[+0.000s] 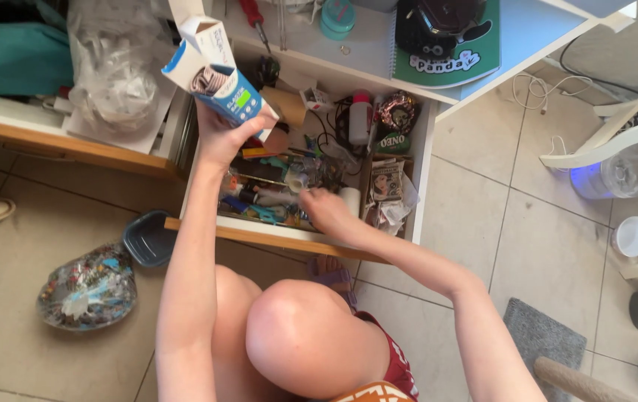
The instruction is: The person is tidying and organizing items within multiple desk or shelf drawers while sitting on the floor.
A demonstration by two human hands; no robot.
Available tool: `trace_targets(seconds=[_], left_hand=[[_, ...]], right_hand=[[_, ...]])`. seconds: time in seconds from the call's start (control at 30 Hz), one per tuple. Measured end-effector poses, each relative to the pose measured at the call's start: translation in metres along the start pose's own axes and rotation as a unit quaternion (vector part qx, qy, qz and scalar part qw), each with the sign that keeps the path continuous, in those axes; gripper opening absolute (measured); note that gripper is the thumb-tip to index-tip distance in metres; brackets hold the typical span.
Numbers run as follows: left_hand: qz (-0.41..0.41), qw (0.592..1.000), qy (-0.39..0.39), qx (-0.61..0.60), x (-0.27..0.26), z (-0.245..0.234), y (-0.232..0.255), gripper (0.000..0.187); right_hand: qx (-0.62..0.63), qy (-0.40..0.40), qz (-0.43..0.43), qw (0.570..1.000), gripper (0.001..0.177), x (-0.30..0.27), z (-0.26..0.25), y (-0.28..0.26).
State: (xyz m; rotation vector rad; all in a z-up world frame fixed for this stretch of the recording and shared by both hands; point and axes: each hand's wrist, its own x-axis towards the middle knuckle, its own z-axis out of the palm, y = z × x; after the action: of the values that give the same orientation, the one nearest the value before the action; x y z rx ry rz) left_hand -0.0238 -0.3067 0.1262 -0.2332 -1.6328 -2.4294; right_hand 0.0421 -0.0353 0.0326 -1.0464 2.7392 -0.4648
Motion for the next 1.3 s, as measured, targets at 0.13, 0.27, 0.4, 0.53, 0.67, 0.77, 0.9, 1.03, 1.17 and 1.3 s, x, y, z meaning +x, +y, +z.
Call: trace_targets(seconds=[0.13, 0.27, 0.4, 0.53, 0.67, 0.77, 0.9, 1.03, 1.17, 1.3], left_hand=[[-0.008, 0.999, 0.030, -0.041, -0.003, -0.003, -0.003, 0.074], [-0.005, 0.998, 0.054, 0.013, -0.004, -0.011, -0.015, 0.078], [-0.040, 0.998, 0.046, -0.011, -0.004, -0.006, -0.011, 0.080], [-0.016, 0.999, 0.050, 0.003, -0.004, -0.014, -0.020, 0.082], [-0.063, 0.998, 0.012, 0.019, -0.005, -0.009, -0.016, 0.077], [-0.066, 0.997, -0.008, 0.040, -0.006, -0.001, -0.013, 0.077], [-0.078, 0.995, -0.023, 0.060, -0.005, 0.002, -0.017, 0.079], [-0.122, 0.988, -0.043, 0.079, -0.002, 0.016, -0.018, 0.084], [-0.104, 0.976, -0.062, 0.179, -0.001, 0.025, -0.020, 0.099], [-0.204, 0.976, -0.071, 0.014, -0.005, 0.042, -0.001, 0.090]], right_hand=[[0.106, 0.068, -0.136, 0.983, 0.013, 0.009, 0.017, 0.003], [0.222, 0.022, -0.078, 0.972, 0.009, 0.013, 0.010, 0.005], [0.002, -0.093, -0.021, 0.995, 0.008, 0.004, 0.042, 0.048], [0.064, -0.155, 0.030, 0.985, 0.011, 0.006, 0.001, 0.055], [0.293, -0.013, 0.194, 0.936, 0.018, 0.002, -0.102, 0.057], [0.329, 0.114, 0.318, 0.882, 0.023, -0.052, -0.155, 0.094], [-0.018, 0.299, 0.468, 0.832, 0.017, -0.164, -0.127, 0.214], [-0.229, 0.115, 0.411, 0.875, 0.059, -0.175, -0.110, 0.247], [-0.181, 0.305, 0.306, 0.884, 0.029, -0.063, -0.150, 0.144], [-0.003, 0.119, 0.173, 0.978, 0.046, 0.094, -0.071, 0.141]])
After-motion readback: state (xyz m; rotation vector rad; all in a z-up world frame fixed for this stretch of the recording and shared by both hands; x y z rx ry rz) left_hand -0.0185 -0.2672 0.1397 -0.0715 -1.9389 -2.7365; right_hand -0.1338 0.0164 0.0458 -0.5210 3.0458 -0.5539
